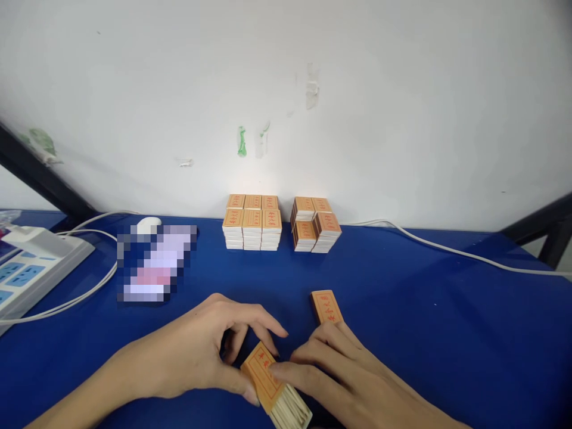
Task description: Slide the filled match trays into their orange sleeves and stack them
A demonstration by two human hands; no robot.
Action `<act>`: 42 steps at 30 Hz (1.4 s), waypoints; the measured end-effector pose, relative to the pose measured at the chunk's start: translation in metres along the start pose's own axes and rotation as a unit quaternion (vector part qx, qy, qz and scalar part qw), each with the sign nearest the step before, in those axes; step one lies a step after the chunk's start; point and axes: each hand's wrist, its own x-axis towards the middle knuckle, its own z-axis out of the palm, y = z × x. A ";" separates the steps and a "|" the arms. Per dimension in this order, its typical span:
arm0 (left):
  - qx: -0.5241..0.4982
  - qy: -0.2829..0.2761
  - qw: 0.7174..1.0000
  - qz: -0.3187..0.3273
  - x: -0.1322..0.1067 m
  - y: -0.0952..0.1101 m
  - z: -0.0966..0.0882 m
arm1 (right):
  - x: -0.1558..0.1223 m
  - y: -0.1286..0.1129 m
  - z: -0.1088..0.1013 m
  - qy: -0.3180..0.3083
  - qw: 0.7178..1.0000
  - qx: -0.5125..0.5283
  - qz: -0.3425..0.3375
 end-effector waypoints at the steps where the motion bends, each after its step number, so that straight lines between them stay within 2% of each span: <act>1: 0.004 0.002 1.000 0.004 0.001 -0.001 0.001 | 0.000 0.000 0.000 0.004 1.000 -0.004 0.000; 7: -0.054 -0.009 0.998 0.004 0.005 -0.002 0.006 | -0.001 0.000 0.003 -0.001 1.000 -0.024 0.002; 12: -0.053 -0.021 0.998 0.000 0.004 0.002 0.010 | 0.000 -0.004 0.005 0.024 0.999 -0.040 -0.011; 19: -0.052 -0.015 0.999 0.002 0.004 0.004 0.020 | 0.003 -0.007 0.006 0.019 0.998 -0.062 -0.006; 24: 0.008 0.038 0.999 0.029 0.000 0.000 0.023 | 0.004 -0.001 0.010 0.039 0.997 -0.071 -0.009; 28: 0.017 0.048 0.997 0.051 0.000 0.000 0.021 | 0.003 0.000 0.011 0.038 0.995 -0.092 0.009; 36: 0.077 0.050 0.995 0.034 -0.005 0.001 0.022 | 0.002 0.000 0.014 0.060 0.986 -0.150 0.041; 42: 0.111 0.090 0.990 -0.002 -0.006 0.002 0.032 | 0.004 -0.004 0.009 0.078 0.982 -0.158 0.073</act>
